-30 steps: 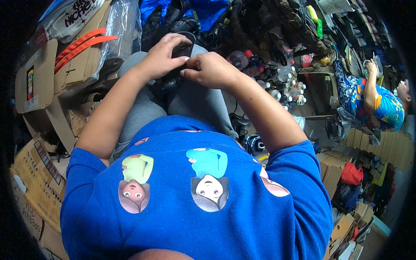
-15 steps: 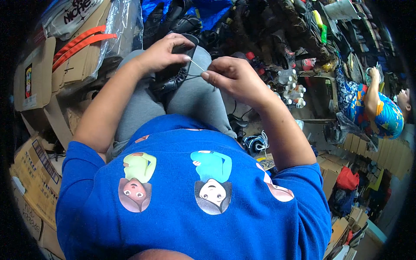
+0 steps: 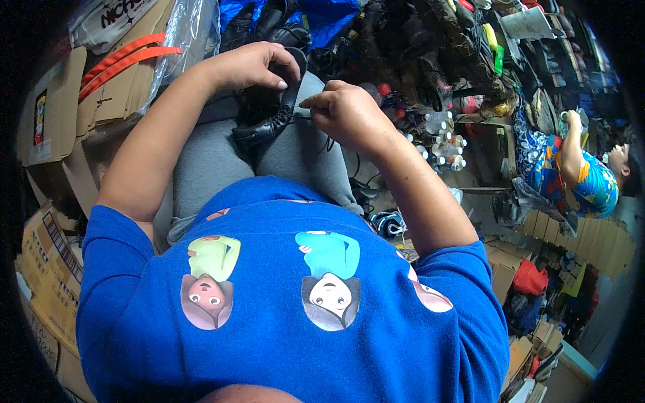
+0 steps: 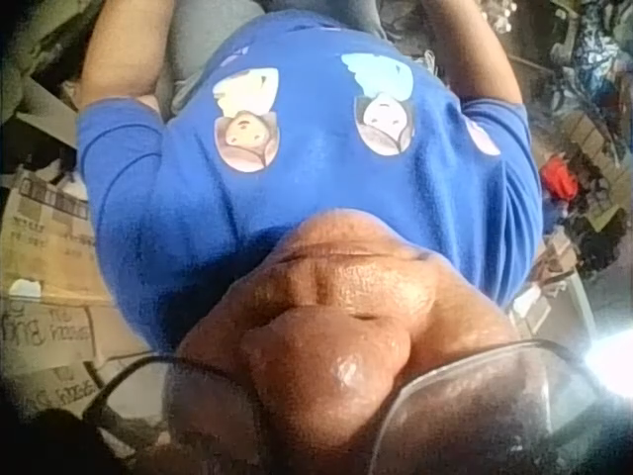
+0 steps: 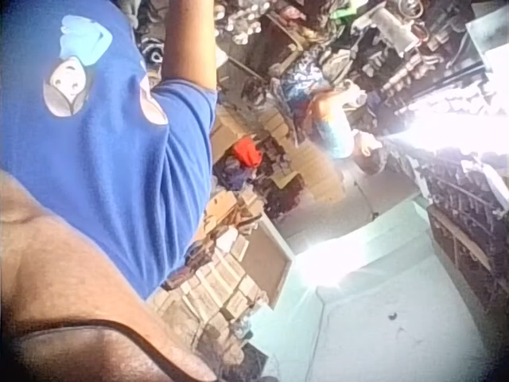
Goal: Lacing a black leather boot while sitting.
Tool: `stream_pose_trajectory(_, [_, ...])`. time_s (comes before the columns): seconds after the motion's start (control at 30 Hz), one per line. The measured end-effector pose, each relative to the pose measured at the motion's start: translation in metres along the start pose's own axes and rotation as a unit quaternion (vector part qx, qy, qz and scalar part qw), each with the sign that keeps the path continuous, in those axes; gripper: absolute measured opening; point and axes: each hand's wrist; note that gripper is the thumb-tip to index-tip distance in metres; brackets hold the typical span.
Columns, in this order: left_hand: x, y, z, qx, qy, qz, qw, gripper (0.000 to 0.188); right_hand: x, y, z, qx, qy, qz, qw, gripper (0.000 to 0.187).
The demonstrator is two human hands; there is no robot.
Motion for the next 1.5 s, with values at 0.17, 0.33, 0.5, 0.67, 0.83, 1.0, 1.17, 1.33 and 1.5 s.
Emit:
stream_pose_trajectory(0.17, [0.001, -0.001, 0.004, 0.014, 0.031, 0.02, 0.999, 0.034, 0.002, 0.007, 0.007, -0.014, -0.069, 0.011, 0.997, 0.025])
stream_pose_trajectory(0.33, [0.002, -0.006, 0.0, 0.072, -0.014, 0.061, 0.995, 0.038, 0.001, 0.01, 0.007, -0.009, -0.042, 0.002, 0.999, 0.025])
stream_pose_trajectory(0.5, [0.001, -0.006, -0.002, 0.043, 0.032, 0.034, 0.998, 0.039, 0.004, 0.013, 0.0, -0.029, 0.019, 0.003, 0.999, 0.025])
stream_pose_trajectory(0.67, [0.002, -0.009, 0.001, 0.053, -0.016, 0.052, 0.997, 0.037, 0.002, 0.015, -0.001, 0.014, -0.028, 0.023, 0.999, 0.025])
stream_pose_trajectory(0.83, [0.002, -0.005, 0.0, 0.042, -0.01, 0.049, 0.998, 0.033, -0.003, 0.015, -0.008, 0.006, 0.021, 0.013, 1.0, 0.026])
stream_pose_trajectory(1.0, [-0.001, -0.007, 0.002, 0.039, 0.061, 0.009, 0.997, 0.039, 0.001, 0.018, -0.021, 0.011, 0.058, 0.022, 0.998, 0.026])
stream_pose_trajectory(1.17, [-0.003, -0.005, 0.005, 0.033, 0.065, 0.005, 0.997, 0.051, -0.004, 0.017, -0.048, -0.074, 0.255, 0.066, 0.962, 0.025])
stream_pose_trajectory(1.33, [-0.007, -0.004, 0.01, 0.02, 0.063, -0.013, 0.998, 0.053, -0.013, 0.018, -0.066, -0.057, 0.33, 0.078, 0.939, 0.023])
stream_pose_trajectory(1.5, [-0.009, -0.005, 0.012, 0.015, 0.059, -0.017, 0.998, 0.053, -0.012, 0.02, -0.066, -0.088, 0.382, 0.082, 0.916, 0.023])
Point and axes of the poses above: each hand's wrist, its own y-axis towards the middle knuckle, its own x-axis out of the back of the hand, z = x × y, and after that the axes turned 13 degrees about x, right-handed
